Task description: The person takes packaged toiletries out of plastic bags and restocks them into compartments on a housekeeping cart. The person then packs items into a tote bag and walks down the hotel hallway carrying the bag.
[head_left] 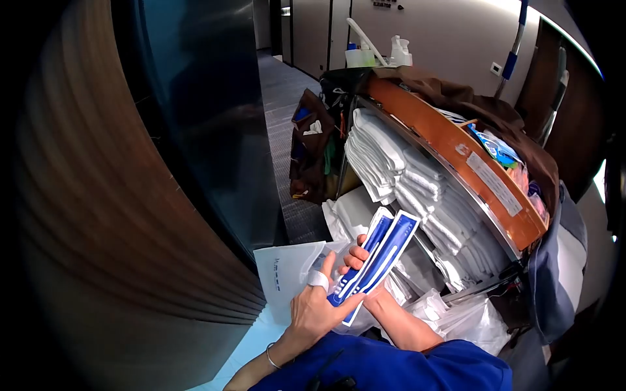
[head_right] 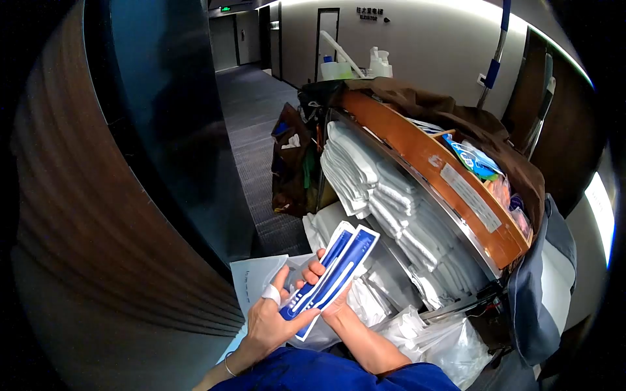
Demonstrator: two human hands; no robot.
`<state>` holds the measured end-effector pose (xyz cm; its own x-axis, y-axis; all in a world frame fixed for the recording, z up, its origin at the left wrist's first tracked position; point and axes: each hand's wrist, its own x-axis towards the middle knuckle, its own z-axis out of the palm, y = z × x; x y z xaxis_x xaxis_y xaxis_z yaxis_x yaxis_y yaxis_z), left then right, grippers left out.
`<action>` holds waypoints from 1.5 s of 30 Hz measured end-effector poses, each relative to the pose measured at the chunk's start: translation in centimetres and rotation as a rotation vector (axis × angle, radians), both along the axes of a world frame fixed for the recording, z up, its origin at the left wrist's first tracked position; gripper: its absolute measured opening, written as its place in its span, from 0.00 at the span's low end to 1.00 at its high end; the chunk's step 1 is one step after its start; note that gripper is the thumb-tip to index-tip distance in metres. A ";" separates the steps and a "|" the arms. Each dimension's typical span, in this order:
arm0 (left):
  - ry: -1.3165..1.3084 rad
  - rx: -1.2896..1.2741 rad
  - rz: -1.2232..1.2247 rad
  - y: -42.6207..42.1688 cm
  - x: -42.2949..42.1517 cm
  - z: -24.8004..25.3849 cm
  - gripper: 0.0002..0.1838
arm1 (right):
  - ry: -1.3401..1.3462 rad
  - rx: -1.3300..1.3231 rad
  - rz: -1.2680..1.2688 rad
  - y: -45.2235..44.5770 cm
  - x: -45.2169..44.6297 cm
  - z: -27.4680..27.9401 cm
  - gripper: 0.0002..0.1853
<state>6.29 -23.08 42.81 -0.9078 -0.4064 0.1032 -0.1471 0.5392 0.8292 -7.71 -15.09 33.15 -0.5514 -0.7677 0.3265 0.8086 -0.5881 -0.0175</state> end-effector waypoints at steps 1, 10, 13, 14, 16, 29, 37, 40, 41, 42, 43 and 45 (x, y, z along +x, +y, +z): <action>-0.064 0.032 0.001 -0.1 -0.2 0.6 0.49 | -0.016 0.065 -0.043 0.1 0.3 0.4 0.31; 0.194 0.255 -0.154 -0.8 -2.8 -5.1 0.48 | 0.541 0.643 -0.042 2.5 -1.8 5.0 0.37; 0.300 0.855 -0.099 -1.9 -2.8 -3.7 0.41 | 0.886 0.612 -0.286 2.2 -5.4 15.0 0.31; 0.268 0.872 -0.043 -2.8 -3.6 -2.9 0.37 | 0.965 0.673 -0.451 3.1 -8.6 22.2 0.29; 0.300 0.804 -0.037 -2.9 -4.0 -1.4 0.30 | 1.264 0.850 -0.805 4.9 -13.1 29.2 0.24; 0.220 0.906 0.267 -7.5 -11.6 -5.8 0.24 | 0.770 1.265 -0.482 10.3 -38.5 33.1 0.12; 0.249 1.044 0.444 -7.1 -16.7 -7.1 0.23 | 0.998 1.266 -0.083 6.0 -46.7 29.3 0.12; 0.219 1.051 0.459 -6.9 -18.5 -6.9 0.23 | 1.069 1.257 -0.100 6.9 -48.5 27.8 0.13; 0.232 1.041 0.469 -7.0 -19.1 -7.5 0.23 | 1.118 1.272 -0.178 7.7 -48.5 28.6 0.15; 0.244 1.030 0.479 -7.0 -19.7 -7.8 0.23 | 1.202 1.261 -0.270 8.4 -49.2 29.2 0.17; 0.239 1.029 0.479 -6.9 -20.1 -7.6 0.23 | 1.328 1.365 -0.400 9.1 -49.3 30.5 0.20; 0.207 0.986 0.433 -7.0 -20.9 -7.1 0.23 | 1.436 1.473 -0.544 10.7 -49.5 32.2 0.22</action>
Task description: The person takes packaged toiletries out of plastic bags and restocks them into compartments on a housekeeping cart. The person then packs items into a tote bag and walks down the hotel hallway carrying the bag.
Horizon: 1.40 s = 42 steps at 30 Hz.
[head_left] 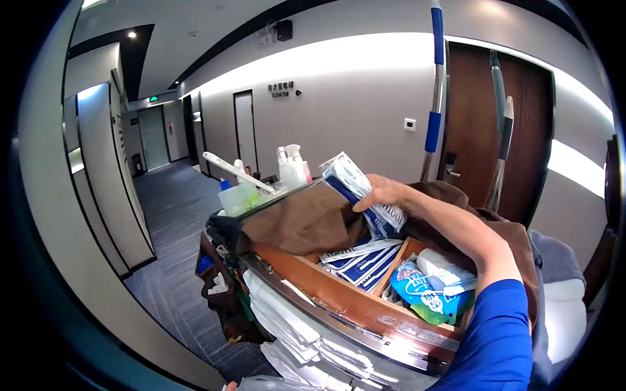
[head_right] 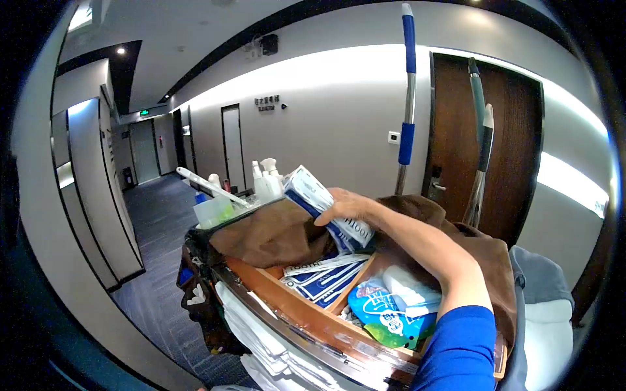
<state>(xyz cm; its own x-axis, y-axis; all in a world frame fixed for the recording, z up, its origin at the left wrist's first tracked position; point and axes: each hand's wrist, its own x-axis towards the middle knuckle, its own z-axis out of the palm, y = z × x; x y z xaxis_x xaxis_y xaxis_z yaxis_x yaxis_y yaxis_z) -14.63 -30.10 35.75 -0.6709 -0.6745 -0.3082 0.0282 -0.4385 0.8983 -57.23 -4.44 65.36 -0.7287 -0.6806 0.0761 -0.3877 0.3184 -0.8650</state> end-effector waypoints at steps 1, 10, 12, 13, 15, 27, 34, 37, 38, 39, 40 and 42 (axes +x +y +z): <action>-0.002 -0.003 -0.011 -0.2 -0.4 0.1 0.23 | 0.351 0.102 0.017 0.6 -0.2 0.5 0.25; -0.032 -0.032 -0.157 -2.1 -4.3 -2.2 0.21 | -0.266 0.048 0.547 -1.0 4.8 -0.6 0.27; -0.025 -0.033 -0.174 -2.1 -4.1 -2.1 0.21 | -0.348 0.117 0.664 -2.4 5.3 -1.1 0.26; -0.029 -0.038 -0.192 -1.9 -3.9 -1.7 0.21 | -0.462 0.124 0.705 -3.4 4.8 -1.8 0.27; -0.036 -0.007 -0.193 -1.8 -4.0 -1.0 0.21 | -0.551 0.078 0.698 -5.1 4.8 -2.2 0.29; 0.006 -0.019 -0.180 -4.3 -1.4 -4.6 0.19 | 0.979 0.787 0.277 -3.7 1.9 2.6 0.25; -0.035 -0.051 -0.144 -3.0 -1.9 -4.1 0.19 | 0.464 0.785 0.369 -2.5 2.2 -4.7 0.39; 0.003 -0.113 -0.154 -3.4 -1.8 -6.1 0.19 | 0.364 0.820 0.282 -2.3 1.3 -3.4 0.39; -0.001 -0.118 -0.159 -3.4 -1.5 -6.5 0.19 | 0.417 0.829 0.327 -2.1 0.2 -4.2 0.37; 0.006 -0.127 -0.176 -3.1 -1.3 -6.0 0.18 | 0.470 0.839 0.371 -2.0 -0.2 -4.7 0.35; 0.016 -0.136 -0.191 -2.9 -1.1 -5.7 0.18 | 0.605 0.708 0.428 -1.7 0.0 -5.6 0.33; -0.006 -0.142 -0.187 -2.8 -0.9 -6.0 0.17 | 0.722 0.461 0.565 -1.8 1.1 -7.2 0.32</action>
<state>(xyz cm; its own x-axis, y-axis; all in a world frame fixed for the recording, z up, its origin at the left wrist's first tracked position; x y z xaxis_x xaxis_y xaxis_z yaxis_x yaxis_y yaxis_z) -15.49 -32.89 29.77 -0.7866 -0.5757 -0.2233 -0.0467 -0.3051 0.9512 -56.14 -6.20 58.14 -0.1766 -0.9842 0.0139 -0.9638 0.1700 -0.2055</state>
